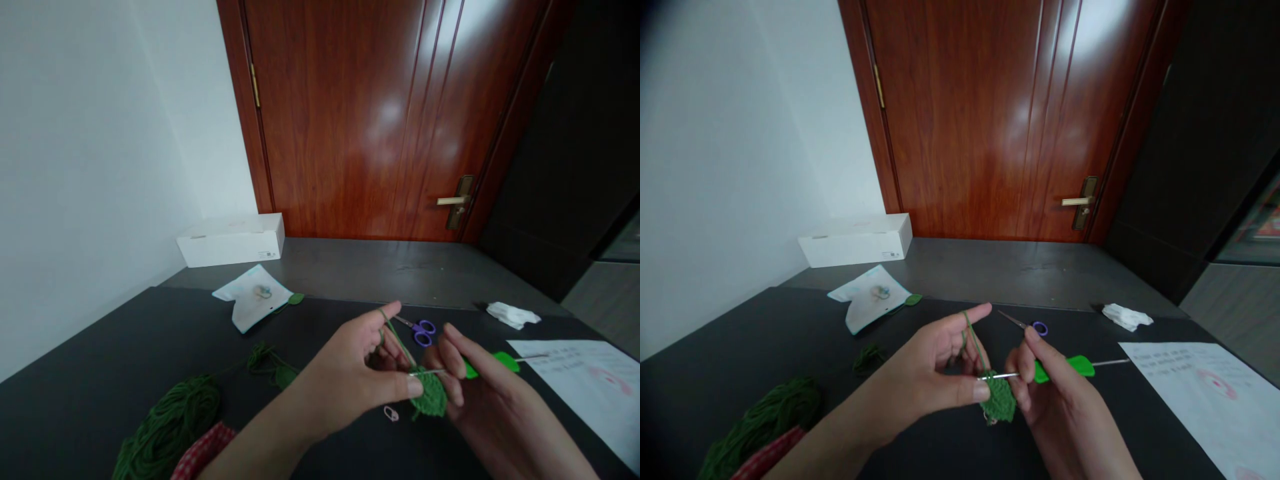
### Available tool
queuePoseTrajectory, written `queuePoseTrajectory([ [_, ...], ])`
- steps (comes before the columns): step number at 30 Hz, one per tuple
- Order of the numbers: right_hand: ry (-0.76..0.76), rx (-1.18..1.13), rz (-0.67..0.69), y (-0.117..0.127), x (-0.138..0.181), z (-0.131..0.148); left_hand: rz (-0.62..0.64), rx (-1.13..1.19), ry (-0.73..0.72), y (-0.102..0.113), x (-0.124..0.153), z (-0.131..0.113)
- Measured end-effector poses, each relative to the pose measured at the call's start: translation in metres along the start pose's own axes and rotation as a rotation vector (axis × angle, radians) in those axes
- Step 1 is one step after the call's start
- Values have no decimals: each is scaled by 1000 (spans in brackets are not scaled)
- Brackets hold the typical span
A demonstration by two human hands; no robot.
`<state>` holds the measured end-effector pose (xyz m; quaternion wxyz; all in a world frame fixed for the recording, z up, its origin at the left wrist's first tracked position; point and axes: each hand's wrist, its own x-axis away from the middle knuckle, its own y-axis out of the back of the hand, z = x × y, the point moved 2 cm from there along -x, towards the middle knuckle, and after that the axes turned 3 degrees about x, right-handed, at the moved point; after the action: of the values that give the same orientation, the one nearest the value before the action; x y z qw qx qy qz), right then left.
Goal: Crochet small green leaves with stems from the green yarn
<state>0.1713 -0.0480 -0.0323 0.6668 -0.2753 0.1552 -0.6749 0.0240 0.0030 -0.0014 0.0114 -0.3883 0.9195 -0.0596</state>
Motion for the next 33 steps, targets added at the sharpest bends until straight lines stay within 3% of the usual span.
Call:
queuePoseTrajectory([
  [4,-41,-57,-23,1,-1,0,-112,-245,-117,-5,5,-5],
  [12,-20,-54,-8,-4,-2,0,-286,-482,-91,-11,10,-9],
  [27,-19,-80,0,-7,0,-1,-208,-305,-6,-13,9,-12],
  [33,146,77,82,-8,4,5,-180,-315,-48,-4,10,-9],
])
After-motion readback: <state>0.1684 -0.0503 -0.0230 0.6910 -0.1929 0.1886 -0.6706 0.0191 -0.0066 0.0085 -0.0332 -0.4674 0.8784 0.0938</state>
